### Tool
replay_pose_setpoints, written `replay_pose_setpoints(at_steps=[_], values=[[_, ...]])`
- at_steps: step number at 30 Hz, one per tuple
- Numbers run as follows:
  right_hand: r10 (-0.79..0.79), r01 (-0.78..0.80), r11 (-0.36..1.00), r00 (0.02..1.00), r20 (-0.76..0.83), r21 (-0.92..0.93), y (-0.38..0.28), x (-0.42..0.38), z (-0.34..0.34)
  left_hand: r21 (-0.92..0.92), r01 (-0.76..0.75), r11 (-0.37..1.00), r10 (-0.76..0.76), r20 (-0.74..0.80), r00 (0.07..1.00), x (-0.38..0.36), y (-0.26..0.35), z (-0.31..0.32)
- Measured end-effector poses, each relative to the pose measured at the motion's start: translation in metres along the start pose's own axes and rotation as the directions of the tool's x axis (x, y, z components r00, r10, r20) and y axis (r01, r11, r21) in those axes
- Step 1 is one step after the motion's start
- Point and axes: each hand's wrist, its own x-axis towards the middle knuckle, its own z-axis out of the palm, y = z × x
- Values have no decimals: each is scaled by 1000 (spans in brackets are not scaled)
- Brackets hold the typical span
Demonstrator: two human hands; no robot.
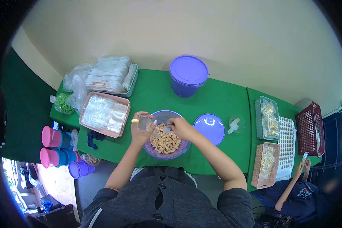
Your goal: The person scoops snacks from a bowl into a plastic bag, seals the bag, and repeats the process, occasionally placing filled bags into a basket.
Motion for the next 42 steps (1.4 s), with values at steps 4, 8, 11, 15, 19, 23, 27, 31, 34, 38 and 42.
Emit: replay_pose_setpoints(at_steps=[4,8,11,15,19,23,27,31,34,38,42], values=[[101,-64,975,981,168,-212,28,18,31,-9,77,997,-77,27,997,-13,0,-1],[215,-253,967,858,466,19,46,18,48,49,52,997,-54,49,997,-16,-3,-5],[225,-337,929,842,491,152,53,15,45,73,-1,997,-3,48,999,-16,0,-9],[285,-421,840,879,382,342,20,9,7,60,-56,997,53,50,997,-3,1,-10],[264,-342,806,938,224,483,7,-15,-28,46,80,996,-84,86,993,0,15,-10],[322,-243,708,947,3,663,-10,-47,-66,225,25,974,-70,194,979,1,4,-3],[333,-50,581,925,-181,813,-19,-76,-93,337,-46,941,-68,319,945,-1,7,4],[328,101,622,867,-376,776,-48,-91,-98,482,-191,855,-6,377,926,-9,9,18],[324,108,711,827,-459,695,-69,-91,-85,500,-231,835,11,405,914,-12,15,28],[248,101,804,839,-485,586,-86,-88,-57,501,-288,816,59,424,904,-12,30,35],[48,120,953,846,-531,277,-112,-98,-47,488,-299,820,92,403,911,-14,30,37]])
